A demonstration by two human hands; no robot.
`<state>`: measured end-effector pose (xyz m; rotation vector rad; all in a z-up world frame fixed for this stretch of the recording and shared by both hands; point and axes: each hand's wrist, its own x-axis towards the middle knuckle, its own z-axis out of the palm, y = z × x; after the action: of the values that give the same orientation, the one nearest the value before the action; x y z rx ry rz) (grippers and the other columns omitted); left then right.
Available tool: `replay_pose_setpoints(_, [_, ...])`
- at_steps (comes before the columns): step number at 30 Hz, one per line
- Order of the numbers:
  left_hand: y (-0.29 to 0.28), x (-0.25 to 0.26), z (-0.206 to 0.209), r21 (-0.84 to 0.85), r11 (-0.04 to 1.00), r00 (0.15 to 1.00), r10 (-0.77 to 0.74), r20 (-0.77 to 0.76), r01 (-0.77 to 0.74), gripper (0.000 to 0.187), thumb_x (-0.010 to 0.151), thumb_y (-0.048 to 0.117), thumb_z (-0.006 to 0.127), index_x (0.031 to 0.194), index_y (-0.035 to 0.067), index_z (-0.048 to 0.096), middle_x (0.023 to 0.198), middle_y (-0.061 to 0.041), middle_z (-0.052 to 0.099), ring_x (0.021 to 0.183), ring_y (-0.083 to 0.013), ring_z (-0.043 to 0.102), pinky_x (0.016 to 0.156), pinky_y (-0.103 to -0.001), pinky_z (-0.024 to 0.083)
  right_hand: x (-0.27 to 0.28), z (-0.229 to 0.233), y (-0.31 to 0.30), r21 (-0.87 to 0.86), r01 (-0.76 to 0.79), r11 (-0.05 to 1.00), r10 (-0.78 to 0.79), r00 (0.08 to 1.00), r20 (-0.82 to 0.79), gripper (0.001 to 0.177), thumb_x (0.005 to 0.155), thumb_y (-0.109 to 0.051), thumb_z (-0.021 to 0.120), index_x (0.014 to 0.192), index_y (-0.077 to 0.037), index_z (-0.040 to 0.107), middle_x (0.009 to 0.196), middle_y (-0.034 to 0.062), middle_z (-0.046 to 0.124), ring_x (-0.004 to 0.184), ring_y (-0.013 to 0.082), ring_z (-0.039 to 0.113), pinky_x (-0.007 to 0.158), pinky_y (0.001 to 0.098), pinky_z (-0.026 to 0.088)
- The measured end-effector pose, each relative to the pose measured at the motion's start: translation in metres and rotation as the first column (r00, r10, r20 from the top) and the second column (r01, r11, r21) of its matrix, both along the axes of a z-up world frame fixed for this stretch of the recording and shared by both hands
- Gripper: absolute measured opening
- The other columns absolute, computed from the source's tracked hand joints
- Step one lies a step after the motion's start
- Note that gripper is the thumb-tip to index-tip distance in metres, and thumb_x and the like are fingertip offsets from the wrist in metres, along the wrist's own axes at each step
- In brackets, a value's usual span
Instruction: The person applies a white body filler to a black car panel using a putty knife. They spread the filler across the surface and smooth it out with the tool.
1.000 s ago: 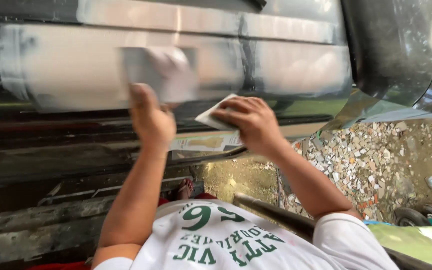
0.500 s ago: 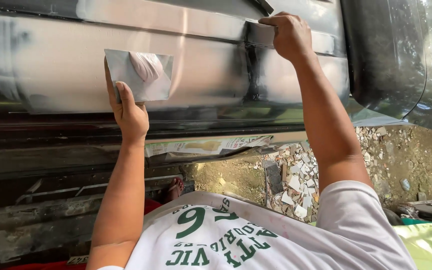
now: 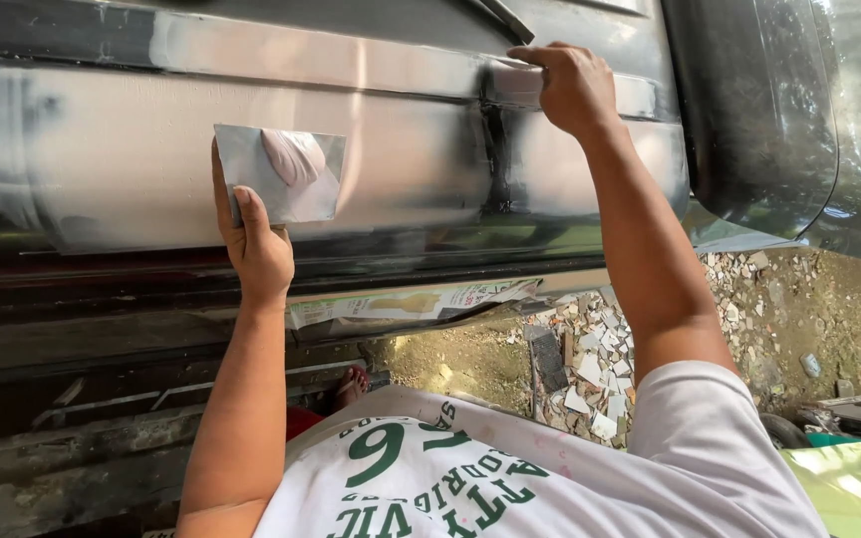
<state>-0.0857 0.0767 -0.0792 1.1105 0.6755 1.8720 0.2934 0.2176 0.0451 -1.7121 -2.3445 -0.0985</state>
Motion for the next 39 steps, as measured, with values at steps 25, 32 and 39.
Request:
replay_pose_setpoints(25, [-0.004,0.0,0.003,0.014,0.999,0.998,-0.035,0.049,0.035,0.049,0.117,0.035,0.037,0.159,0.013,0.024,0.164,-0.013,0.029,0.152,-0.0313,0.035,0.126,-0.044,0.04,-0.013,0.021,-0.042,-0.279,0.072,0.958,-0.084,0.996,-0.03,0.069,0.078,0.014,0.039,0.122,-0.027,0.074,0.115,0.0038,0.069,0.101,0.0298,0.06,0.069,0.0429,0.046])
replay_pose_setpoints(32, [0.0,0.0,0.005,0.045,0.998,0.998,-0.045,0.045,0.043,0.05,0.117,0.034,0.037,0.159,0.01,0.023,0.164,-0.013,0.028,0.153,-0.0323,0.034,0.127,-0.045,0.038,0.014,0.016,-0.002,-0.203,0.212,0.956,-0.219,0.976,-0.013,0.072,0.076,0.008,0.032,0.122,-0.029,0.075,0.115,0.0047,0.067,0.096,0.0341,0.059,0.063,0.0447,0.043])
replay_pose_setpoints(39, [0.001,0.0,0.0,0.027,0.999,0.999,-0.034,0.037,0.033,0.048,0.118,0.033,0.037,0.159,0.013,0.025,0.165,-0.012,0.028,0.153,-0.0324,0.035,0.127,-0.046,0.038,0.012,0.003,-0.036,-0.184,0.127,0.975,-0.158,0.973,-0.165,0.071,0.077,0.023,0.039,0.126,-0.016,0.072,0.123,0.0071,0.065,0.1,0.0285,0.058,0.066,0.0384,0.047])
